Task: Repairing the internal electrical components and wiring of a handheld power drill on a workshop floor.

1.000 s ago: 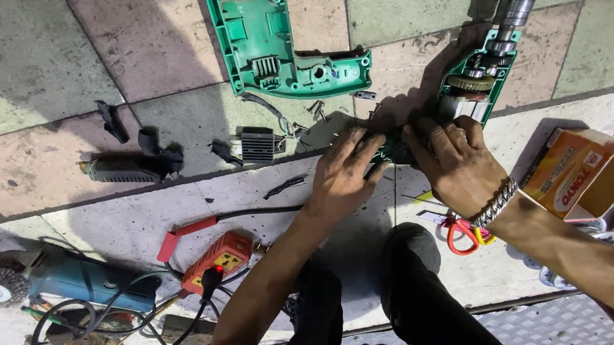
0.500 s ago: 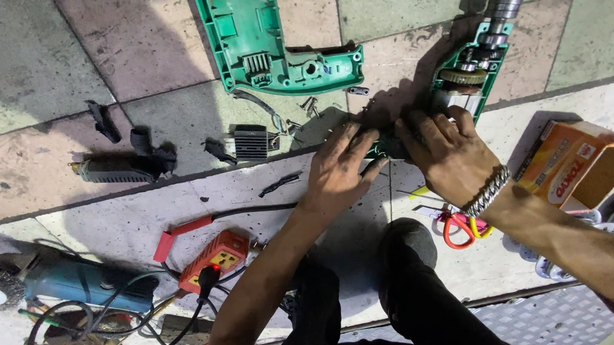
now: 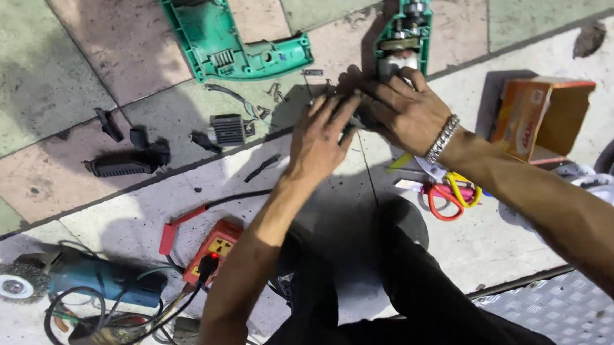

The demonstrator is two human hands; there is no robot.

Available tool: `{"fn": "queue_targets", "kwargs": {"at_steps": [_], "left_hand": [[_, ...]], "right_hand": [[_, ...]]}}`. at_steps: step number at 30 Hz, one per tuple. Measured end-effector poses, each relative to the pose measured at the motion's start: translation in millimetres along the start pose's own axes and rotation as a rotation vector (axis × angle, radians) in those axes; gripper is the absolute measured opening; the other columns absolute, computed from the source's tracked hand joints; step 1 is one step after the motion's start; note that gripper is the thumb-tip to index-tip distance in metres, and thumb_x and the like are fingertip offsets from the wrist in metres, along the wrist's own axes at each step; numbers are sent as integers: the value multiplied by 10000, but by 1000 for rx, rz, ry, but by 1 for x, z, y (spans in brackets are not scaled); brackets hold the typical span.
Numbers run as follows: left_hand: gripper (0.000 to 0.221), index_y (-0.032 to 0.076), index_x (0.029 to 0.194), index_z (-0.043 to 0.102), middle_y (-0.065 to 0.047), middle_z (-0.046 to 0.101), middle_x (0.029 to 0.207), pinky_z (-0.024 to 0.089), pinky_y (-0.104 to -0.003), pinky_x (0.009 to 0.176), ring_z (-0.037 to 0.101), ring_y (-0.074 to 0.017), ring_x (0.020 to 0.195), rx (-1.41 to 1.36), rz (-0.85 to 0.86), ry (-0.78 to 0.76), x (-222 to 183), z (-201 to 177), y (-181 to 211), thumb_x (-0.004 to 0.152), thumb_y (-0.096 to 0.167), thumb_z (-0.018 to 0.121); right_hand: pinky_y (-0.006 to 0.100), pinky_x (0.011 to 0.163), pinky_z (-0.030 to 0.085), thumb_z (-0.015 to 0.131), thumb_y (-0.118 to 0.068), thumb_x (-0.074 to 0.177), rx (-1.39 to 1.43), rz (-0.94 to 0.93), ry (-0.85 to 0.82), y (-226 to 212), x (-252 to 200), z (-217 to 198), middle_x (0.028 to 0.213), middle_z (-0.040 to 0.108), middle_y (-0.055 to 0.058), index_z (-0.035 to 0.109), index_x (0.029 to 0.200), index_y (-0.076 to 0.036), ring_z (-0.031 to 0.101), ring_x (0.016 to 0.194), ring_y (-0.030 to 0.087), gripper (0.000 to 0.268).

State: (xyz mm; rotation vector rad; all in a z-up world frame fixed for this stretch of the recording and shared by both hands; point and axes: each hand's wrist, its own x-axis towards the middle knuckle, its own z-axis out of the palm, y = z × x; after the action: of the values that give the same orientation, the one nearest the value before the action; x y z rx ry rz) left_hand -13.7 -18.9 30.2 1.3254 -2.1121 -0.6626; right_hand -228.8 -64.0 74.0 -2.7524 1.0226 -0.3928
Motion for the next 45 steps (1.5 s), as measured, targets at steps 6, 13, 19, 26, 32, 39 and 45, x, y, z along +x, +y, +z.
{"fn": "queue_targets", "kwargs": {"at_steps": [6,13,19,26,32,39,45], "left_hand": [[450,168,1293,667,-134,640,1066,540,-435,789,642,-333,990,73,229,-9,17,-11,5,855,168,768],[536,137,1282,675,-136,630,1021,505,-441,790,629,-327,968,161,307,-86,22,-13,10,788,243,852],[486,174,1298,701,-59,657,1202,569,-393,848,658,-269,975,206,106,-205,20,-13,21,827,201,818],[487,202,1341,694,-142,686,1226,624,-375,690,714,-264,813,303,88,-260,17,-3,11,875,284,805],[489,235,1368,681,-200,681,1273,646,-349,660,742,-244,799,322,78,-293,12,6,-5,909,348,807],[441,149,1297,705,-97,666,1199,594,-321,627,692,-194,738,321,154,-224,16,-4,4,884,253,821],[426,169,1301,714,-111,692,1157,606,-312,602,689,-176,713,310,122,-248,16,0,0,904,292,810]], "right_hand": [[526,1049,394,872,-164,799,153,330,85,-25,-52,-8,1455,507,271,520,1538,-44,516,1279,439,827],[496,989,512,852,-76,839,313,595,156,-28,-63,-7,1458,454,270,559,1511,-178,540,1279,471,741],[417,926,570,810,49,777,322,586,167,-27,-60,-14,1388,494,207,631,1403,-139,577,1182,371,677],[463,948,508,905,-163,772,246,569,203,-32,-54,-4,1347,466,211,578,1404,-111,512,1152,390,713],[486,948,487,902,-98,723,218,624,172,-36,-48,-6,1342,429,230,546,1406,-115,482,1134,404,770],[478,927,504,883,-80,743,191,629,175,-37,-46,-5,1350,428,221,570,1370,-144,491,1132,403,704],[479,951,495,891,-67,721,202,651,178,-38,-42,-8,1331,429,203,605,1327,-140,488,1153,390,675]]}}
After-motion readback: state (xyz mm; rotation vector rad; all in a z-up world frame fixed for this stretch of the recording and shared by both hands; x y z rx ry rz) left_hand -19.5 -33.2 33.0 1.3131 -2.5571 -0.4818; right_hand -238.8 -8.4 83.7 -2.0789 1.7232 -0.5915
